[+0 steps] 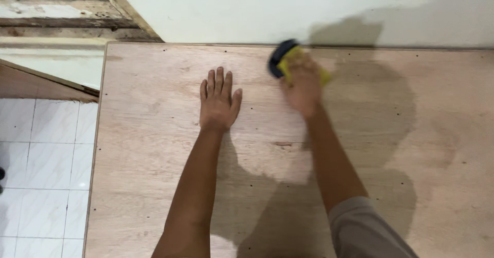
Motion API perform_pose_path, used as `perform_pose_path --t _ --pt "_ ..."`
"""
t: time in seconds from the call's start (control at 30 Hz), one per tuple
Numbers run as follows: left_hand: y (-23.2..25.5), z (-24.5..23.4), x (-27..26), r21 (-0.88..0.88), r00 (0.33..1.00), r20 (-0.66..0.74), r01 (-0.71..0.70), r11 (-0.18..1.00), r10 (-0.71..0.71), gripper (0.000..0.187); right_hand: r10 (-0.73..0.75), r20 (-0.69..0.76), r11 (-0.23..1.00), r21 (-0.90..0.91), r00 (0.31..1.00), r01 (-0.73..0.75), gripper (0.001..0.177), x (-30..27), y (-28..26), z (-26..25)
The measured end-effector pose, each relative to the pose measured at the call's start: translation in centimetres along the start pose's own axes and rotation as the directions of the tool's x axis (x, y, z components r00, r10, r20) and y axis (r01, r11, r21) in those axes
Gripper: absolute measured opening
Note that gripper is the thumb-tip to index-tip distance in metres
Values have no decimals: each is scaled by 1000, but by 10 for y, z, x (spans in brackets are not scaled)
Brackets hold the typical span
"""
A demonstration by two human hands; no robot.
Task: The person wipes a light-colored wooden surface with a yellow and blue sponge, moving in circular and back-and-forth motions across the board. The person keeps their left hand on the surface for stability while scrubbing with the right hand.
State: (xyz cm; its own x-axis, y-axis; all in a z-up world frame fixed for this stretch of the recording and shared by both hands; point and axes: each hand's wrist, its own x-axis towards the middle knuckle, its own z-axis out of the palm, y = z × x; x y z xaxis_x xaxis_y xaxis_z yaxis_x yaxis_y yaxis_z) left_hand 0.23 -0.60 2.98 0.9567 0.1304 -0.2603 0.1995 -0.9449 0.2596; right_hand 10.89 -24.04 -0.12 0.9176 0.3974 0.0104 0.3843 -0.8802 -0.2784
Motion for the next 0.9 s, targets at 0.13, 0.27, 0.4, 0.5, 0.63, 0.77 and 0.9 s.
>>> perform_pose_path --t 0.13,0.27,0.4,0.5,0.63,0.77,0.9 --pt "-3 4 1 -2 999 -46 -15 1000 15 69 -163 179 985 -24 970 170 65 -27 -64 -2" --pt "-4 8 4 2 998 -65 -25 1000 25 68 -312 229 947 -8 922 322 64 -102 -87 -4" --pt "-6 13 2 19 998 -58 -28 999 29 72 -361 115 931 107 925 350 60 -189 -68 -13" --pt "-8 15 1 20 996 -74 -43 999 44 73 -204 119 975 117 972 190 58 -231 -32 -28" --pt "-6 18 1 32 991 -115 -60 998 63 75 48 28 996 77 998 -50 66 -227 30 -40" --pt "-7 23 -12 78 995 -74 -57 995 63 79 110 -104 994 3 988 -110 65 -185 65 -32" --pt "-3 35 -34 66 994 -75 -72 995 77 81 128 -115 988 -77 985 -138 65 -135 50 -13"
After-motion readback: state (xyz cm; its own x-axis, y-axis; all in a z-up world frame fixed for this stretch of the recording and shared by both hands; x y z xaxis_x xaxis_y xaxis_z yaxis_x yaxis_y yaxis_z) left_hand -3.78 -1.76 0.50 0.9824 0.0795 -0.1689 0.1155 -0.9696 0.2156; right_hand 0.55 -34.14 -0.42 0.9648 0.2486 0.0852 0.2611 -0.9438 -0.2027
